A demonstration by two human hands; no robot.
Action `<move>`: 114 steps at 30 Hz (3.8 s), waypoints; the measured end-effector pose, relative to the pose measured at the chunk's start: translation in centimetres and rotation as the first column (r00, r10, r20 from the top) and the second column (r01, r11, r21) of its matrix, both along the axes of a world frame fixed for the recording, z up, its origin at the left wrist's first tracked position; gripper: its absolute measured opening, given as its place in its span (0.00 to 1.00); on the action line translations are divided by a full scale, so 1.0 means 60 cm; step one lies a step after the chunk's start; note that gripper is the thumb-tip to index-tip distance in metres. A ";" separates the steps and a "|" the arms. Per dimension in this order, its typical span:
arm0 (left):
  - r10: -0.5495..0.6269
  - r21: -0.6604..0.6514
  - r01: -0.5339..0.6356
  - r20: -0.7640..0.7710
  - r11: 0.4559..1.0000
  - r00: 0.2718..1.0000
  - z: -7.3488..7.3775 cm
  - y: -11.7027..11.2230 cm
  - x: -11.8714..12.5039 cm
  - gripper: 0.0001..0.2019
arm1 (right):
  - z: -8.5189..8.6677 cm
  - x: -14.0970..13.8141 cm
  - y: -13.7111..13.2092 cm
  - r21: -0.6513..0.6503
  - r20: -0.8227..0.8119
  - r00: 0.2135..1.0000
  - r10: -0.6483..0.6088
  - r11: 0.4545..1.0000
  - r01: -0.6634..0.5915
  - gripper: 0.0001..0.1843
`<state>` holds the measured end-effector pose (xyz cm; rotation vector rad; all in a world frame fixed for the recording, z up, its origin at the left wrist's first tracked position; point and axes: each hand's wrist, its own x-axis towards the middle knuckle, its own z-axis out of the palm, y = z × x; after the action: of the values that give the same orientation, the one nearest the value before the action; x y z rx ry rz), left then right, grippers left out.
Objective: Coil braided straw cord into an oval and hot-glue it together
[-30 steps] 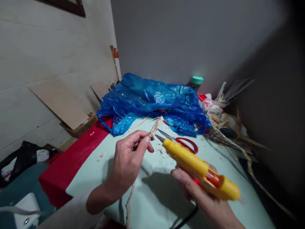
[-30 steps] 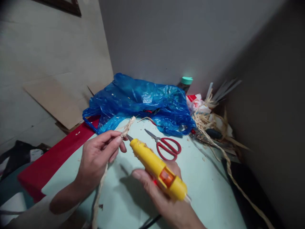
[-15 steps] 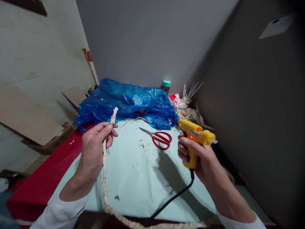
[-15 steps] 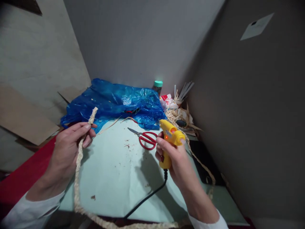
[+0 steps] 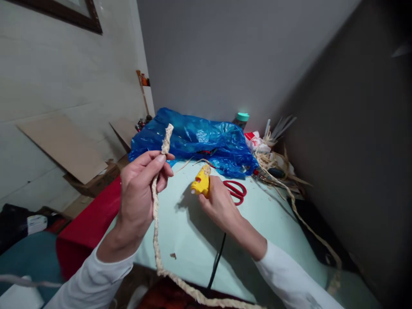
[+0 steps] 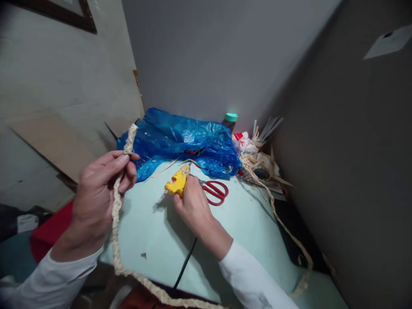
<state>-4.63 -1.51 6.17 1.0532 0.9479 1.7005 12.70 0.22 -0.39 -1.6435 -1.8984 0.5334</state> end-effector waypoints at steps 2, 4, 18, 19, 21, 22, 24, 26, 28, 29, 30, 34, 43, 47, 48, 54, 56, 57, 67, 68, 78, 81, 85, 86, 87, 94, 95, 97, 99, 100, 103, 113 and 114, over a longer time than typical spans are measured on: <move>-0.023 -0.029 0.023 -0.012 0.999 1.000 -0.007 0.005 -0.005 0.06 | -0.013 -0.028 0.022 -0.023 0.127 0.992 0.016 1.000 -0.013 0.17; -0.069 -0.066 0.067 -0.033 0.996 0.997 -0.015 0.012 -0.008 0.07 | -0.024 -0.049 0.045 -0.039 0.211 0.977 0.035 0.999 -0.027 0.19; -0.292 -0.124 0.273 -0.189 0.954 0.937 -0.053 0.021 0.020 0.08 | 0.010 0.005 0.048 0.095 -0.128 0.974 0.185 0.980 -0.173 0.12; -0.305 -0.125 0.284 -0.195 0.951 0.932 -0.053 0.020 0.024 0.08 | 0.023 0.023 0.042 0.111 -0.217 0.957 0.190 0.979 -0.169 0.13; -0.335 -0.136 0.313 -0.196 0.940 0.921 -0.053 0.017 0.033 0.08 | 0.044 0.056 0.031 0.138 -0.376 0.909 0.180 0.981 -0.138 0.15; -0.350 -0.145 0.326 -0.196 0.934 0.916 -0.054 0.015 0.038 0.07 | 0.051 0.069 0.025 0.150 -0.440 0.880 0.179 0.981 -0.124 0.16; -0.381 -0.162 0.354 -0.189 0.921 0.905 -0.057 0.013 0.048 0.07 | 0.059 0.086 0.012 0.150 -0.594 0.785 0.175 0.983 -0.105 0.14; -0.420 -0.179 0.390 -0.189 0.904 0.888 -0.060 0.012 0.058 0.07 | 0.061 0.093 0.000 0.128 -0.739 0.653 0.166 0.986 -0.106 0.09; -0.451 -0.194 0.416 -0.199 0.888 0.870 -0.061 0.012 0.066 0.07 | 0.058 0.095 -0.009 0.111 -0.824 0.543 0.160 0.986 -0.122 0.07; -0.462 -0.200 0.425 -0.208 0.883 0.862 -0.062 0.012 0.069 0.07 | 0.056 0.095 -0.012 0.116 -0.838 0.519 0.167 0.985 -0.129 0.06; -0.467 -0.209 0.426 -0.218 0.880 0.857 -0.062 0.013 0.072 0.07 | 0.054 0.094 -0.014 0.127 -0.845 0.504 0.179 0.983 -0.136 0.05; -0.477 -0.255 0.419 -0.245 0.871 0.844 -0.062 0.014 0.081 0.08 | 0.041 0.096 -0.013 0.173 -0.849 0.477 0.227 0.973 -0.154 0.04; -0.569 -0.339 0.481 -0.241 0.808 0.786 -0.064 0.011 0.083 0.11 | 0.026 0.099 -0.011 0.265 -0.782 0.561 0.271 0.960 -0.094 0.05; -0.604 -0.333 0.518 -0.258 0.788 0.754 -0.071 0.010 0.079 0.15 | 0.025 0.101 -0.010 0.273 -0.804 0.545 0.236 0.962 -0.014 0.05; -0.603 -0.334 0.516 -0.257 0.789 0.755 -0.071 0.009 0.079 0.14 | 0.024 0.102 -0.009 0.268 -0.810 0.540 0.229 0.963 -0.005 0.04; -0.609 -0.387 0.494 -0.275 0.778 0.744 -0.066 0.004 0.082 0.16 | 0.028 0.097 -0.025 0.374 -0.704 0.679 0.211 0.922 0.100 0.04; -0.626 -0.416 0.500 -0.257 0.759 0.736 -0.065 0.003 0.083 0.16 | 0.030 0.091 -0.034 0.487 -0.596 0.772 0.221 0.864 0.129 0.07; -0.636 -0.431 0.507 -0.237 0.747 0.735 -0.065 0.003 0.083 0.16 | 0.030 0.089 -0.037 0.549 -0.540 0.807 0.239 0.827 0.122 0.09; -0.699 -0.424 0.620 -0.045 0.660 0.713 -0.075 0.004 0.071 0.14 | 0.029 0.098 -0.040 0.832 0.156 0.921 0.356 0.456 -0.317 0.13; -0.695 -0.413 0.620 -0.044 0.667 0.718 -0.076 0.004 0.070 0.14 | 0.028 0.099 -0.042 0.817 0.182 0.915 0.360 0.462 -0.345 0.13; -0.655 -0.347 0.635 0.073 0.690 0.752 -0.091 0.000 0.067 0.16 | 0.032 0.102 -0.055 0.671 0.357 0.850 0.388 0.527 -0.522 0.12; -0.630 -0.311 0.615 0.064 0.725 0.774 -0.093 -0.001 0.074 0.19 | 0.032 0.101 -0.055 0.688 0.362 0.850 0.384 0.505 -0.521 0.12; -0.570 -0.291 0.541 -0.016 0.789 0.822 -0.082 -0.007 0.082 0.19 | 0.031 0.098 -0.053 0.693 0.386 0.838 0.385 0.478 -0.539 0.11; -0.574 -0.290 0.541 -0.039 0.790 0.818 -0.078 -0.008 0.082 0.18 | 0.031 0.098 -0.053 0.691 0.397 0.833 0.385 0.473 -0.547 0.11; -0.589 -0.296 0.548 -0.064 0.782 0.806 -0.074 -0.009 0.082 0.16 | 0.030 0.098 -0.053 0.694 0.404 0.830 0.384 0.462 -0.552 0.11; -0.584 -0.294 0.528 -0.152 0.797 0.797 -0.070 -0.006 0.078 0.13 | 0.033 0.099 -0.062 0.656 0.382 0.831 0.405 0.514 -0.553 0.17; -0.551 -0.289 0.489 -0.196 0.823 0.811 -0.071 -0.007 0.078 0.13 | 0.033 0.099 -0.062 0.652 0.349 0.843 0.409 0.540 -0.532 0.19; -0.445 -0.249 0.375 -0.365 0.893 0.818 -0.072 -0.011 0.079 0.12 | 0.031 0.096 -0.061 0.655 0.250 0.872 0.420 0.590 -0.472 0.20; -0.266 -0.102 0.255 -0.571 0.962 0.777 -0.075 -0.016 0.077 0.11 | 0.027 0.092 -0.056 0.685 0.116 0.899 0.422 0.621 -0.380 0.21; -0.168 -0.006 0.217 -0.654 0.976 0.738 -0.076 -0.019 0.076 0.11 | 0.025 0.090 -0.054 0.701 0.039 0.911 0.410 0.639 -0.317 0.22; 0.038 0.213 0.208 -0.781 0.955 0.624 -0.084 -0.026 0.073 0.11 | 0.019 0.087 -0.050 0.638 -0.220 0.921 0.322 0.762 -0.114 0.20; 0.010 0.116 0.126 -0.774 0.985 0.633 -0.091 -0.054 0.087 0.16 | 0.033 0.093 -0.039 0.330 -0.419 0.815 0.401 0.903 -0.275 0.10; 0.005 0.108 0.127 -0.779 0.986 0.627 -0.091 -0.055 0.087 0.15 | 0.033 0.093 -0.036 0.326 -0.442 0.800 0.405 0.904 -0.277 0.09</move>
<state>0.60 -4.82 0.72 1.9979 1.2944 1.2338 18.26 -1.96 1.57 -0.8808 -1.7726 0.7541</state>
